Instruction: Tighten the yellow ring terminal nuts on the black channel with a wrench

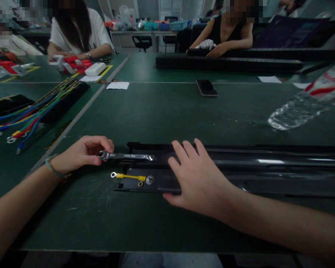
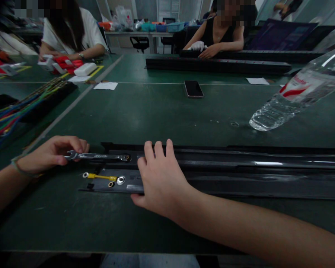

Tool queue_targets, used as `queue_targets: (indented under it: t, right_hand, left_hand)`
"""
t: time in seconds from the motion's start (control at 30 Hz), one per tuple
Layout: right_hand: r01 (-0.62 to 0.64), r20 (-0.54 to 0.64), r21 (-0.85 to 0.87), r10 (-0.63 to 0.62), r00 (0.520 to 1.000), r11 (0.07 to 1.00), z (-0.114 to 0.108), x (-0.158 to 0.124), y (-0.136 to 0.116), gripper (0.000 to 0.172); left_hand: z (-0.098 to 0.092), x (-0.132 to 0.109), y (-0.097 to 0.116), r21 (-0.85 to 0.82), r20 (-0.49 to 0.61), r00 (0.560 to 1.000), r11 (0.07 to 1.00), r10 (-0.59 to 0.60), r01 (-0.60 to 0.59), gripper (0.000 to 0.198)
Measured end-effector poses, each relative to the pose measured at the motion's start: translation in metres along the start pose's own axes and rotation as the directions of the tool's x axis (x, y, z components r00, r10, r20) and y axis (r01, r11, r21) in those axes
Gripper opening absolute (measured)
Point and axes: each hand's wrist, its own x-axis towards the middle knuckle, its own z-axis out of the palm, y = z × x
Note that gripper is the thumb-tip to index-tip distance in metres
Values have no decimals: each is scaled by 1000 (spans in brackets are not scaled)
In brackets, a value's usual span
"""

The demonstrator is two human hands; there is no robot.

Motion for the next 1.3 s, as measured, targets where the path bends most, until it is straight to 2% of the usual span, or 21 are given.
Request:
queue_targets:
  t: [0.4,0.63,1.1,1.3]
  right_hand:
    - [2,12,1,-2,1000,1000,-1,0,1,64]
    - [2,20,-21,-1,1000,1000,-1,-1,-1,65]
    - [5,6,-17,-4,1000,1000,-1,-1,0,64]
    - [1,16,-11,0,1000,1000,-2,-1,0,64]
  left_hand:
    - [-2,-1,-1,9,-10,1000,1000,-3,3,20]
    - [0,0,2,-39,-3,1000,999,-6,6,21]
    - [2,1,4,-60,62,998,998,20,-17,20]
    - [1,0,4,-59,41,999,998,-6,9,21]
